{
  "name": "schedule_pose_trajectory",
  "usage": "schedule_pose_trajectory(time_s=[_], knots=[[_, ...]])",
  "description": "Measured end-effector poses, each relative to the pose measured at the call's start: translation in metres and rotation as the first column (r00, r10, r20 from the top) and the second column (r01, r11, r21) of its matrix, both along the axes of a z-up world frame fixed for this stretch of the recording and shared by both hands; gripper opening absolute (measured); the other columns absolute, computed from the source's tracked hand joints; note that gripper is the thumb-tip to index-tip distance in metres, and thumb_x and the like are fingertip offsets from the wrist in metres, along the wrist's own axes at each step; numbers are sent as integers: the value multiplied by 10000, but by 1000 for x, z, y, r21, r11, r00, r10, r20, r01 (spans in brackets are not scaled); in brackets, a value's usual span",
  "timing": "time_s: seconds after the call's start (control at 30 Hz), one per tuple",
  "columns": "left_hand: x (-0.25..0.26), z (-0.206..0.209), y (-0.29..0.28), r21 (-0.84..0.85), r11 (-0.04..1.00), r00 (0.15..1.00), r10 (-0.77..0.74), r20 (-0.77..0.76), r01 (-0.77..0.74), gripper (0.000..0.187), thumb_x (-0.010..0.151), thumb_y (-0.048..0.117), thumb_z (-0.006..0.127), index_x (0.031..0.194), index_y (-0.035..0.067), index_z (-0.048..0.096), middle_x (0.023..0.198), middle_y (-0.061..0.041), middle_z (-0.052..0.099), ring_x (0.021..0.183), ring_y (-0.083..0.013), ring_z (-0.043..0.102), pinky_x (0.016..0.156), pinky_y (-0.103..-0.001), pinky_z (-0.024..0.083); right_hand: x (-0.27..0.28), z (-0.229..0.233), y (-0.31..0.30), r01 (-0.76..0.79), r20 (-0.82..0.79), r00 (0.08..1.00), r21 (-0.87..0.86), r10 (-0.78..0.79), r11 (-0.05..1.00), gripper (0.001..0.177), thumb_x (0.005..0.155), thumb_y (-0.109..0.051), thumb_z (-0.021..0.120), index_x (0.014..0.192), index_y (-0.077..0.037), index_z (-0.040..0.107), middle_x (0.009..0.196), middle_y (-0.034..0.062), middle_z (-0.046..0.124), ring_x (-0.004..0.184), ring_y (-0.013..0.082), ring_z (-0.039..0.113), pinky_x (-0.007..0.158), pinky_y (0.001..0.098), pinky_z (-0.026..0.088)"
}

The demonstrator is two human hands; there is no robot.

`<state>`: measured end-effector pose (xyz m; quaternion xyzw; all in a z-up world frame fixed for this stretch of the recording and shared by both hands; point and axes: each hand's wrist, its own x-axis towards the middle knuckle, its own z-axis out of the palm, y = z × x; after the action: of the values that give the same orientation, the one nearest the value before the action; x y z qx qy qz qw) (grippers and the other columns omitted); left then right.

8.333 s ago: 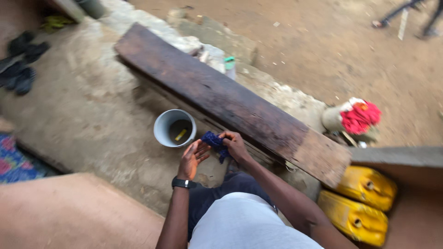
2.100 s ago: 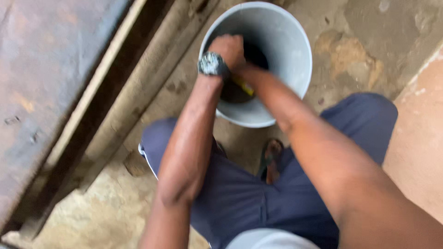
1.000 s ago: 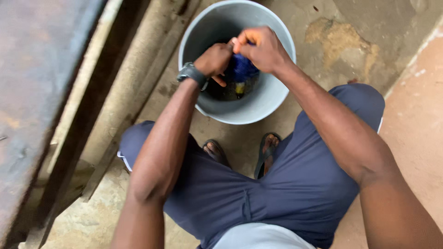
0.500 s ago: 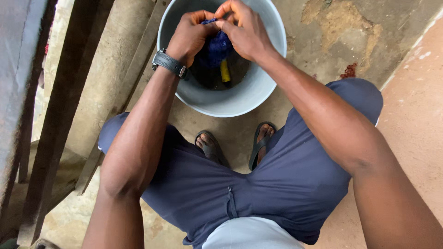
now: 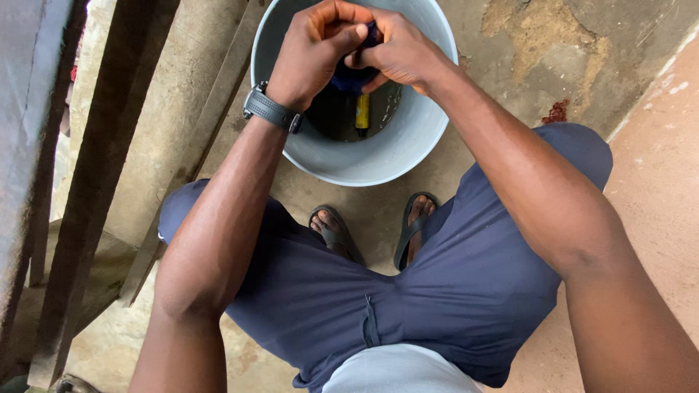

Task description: The person wipes a long wooden plank with a cloth, then rinses and wrings out the cloth in a bucket of water before continuing to wipe the plank.

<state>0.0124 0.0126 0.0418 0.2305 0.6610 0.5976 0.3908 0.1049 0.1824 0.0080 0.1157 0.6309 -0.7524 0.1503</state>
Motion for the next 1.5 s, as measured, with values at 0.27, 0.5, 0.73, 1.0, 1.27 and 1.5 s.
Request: schedule_pose_trajectory(time_s=[0.27,0.5,0.73,1.0,1.27,1.5], knots=[[5,-15,6,-335,899,905,365,218,-282,318,994,371,631,1039,62,691,852,21,658,681,-83,643,586,-335,626,0,-37,7,319,-402,910,519,-103,793,123,854,-24,606,943,14,682,778,142,661,708,218,658,654,405,494],[6,-103,-13,-272,915,671,403,622,-298,201,991,124,607,1080,-35,690,911,-103,720,757,-200,698,687,-381,621,11,-9,-44,305,-265,940,377,-213,875,403,1010,-296,594,742,-1,536,631,124,513,622,169,501,575,389,382],[-2,-87,-8,-209,884,695,459,553,-417,163,938,37,622,1079,16,701,914,-75,729,789,-169,692,750,-329,616,3,-37,-23,212,-30,970,587,-241,782,561,1018,-582,522,943,-62,719,694,76,682,647,182,662,588,384,479],[6,-48,6,-383,877,750,458,477,-292,398,895,522,669,923,132,741,861,13,666,710,-94,517,650,-300,373,2,-59,-17,358,-292,924,427,-249,831,455,884,-235,778,1261,-13,653,1066,161,760,990,294,753,849,406,577],[3,-67,-4,-357,845,688,532,493,-397,273,942,385,734,909,125,657,792,15,545,616,-109,418,601,-315,398,8,0,-16,336,-376,917,542,-134,771,200,825,-22,646,971,-51,779,866,136,766,752,271,746,716,397,585],[8,-71,2,-296,876,659,483,577,-382,121,967,160,679,995,42,685,830,-62,682,713,-158,647,685,-343,551,25,25,-39,354,-656,755,435,22,828,56,816,-3,611,798,-37,652,739,121,663,650,276,652,601,397,502]])
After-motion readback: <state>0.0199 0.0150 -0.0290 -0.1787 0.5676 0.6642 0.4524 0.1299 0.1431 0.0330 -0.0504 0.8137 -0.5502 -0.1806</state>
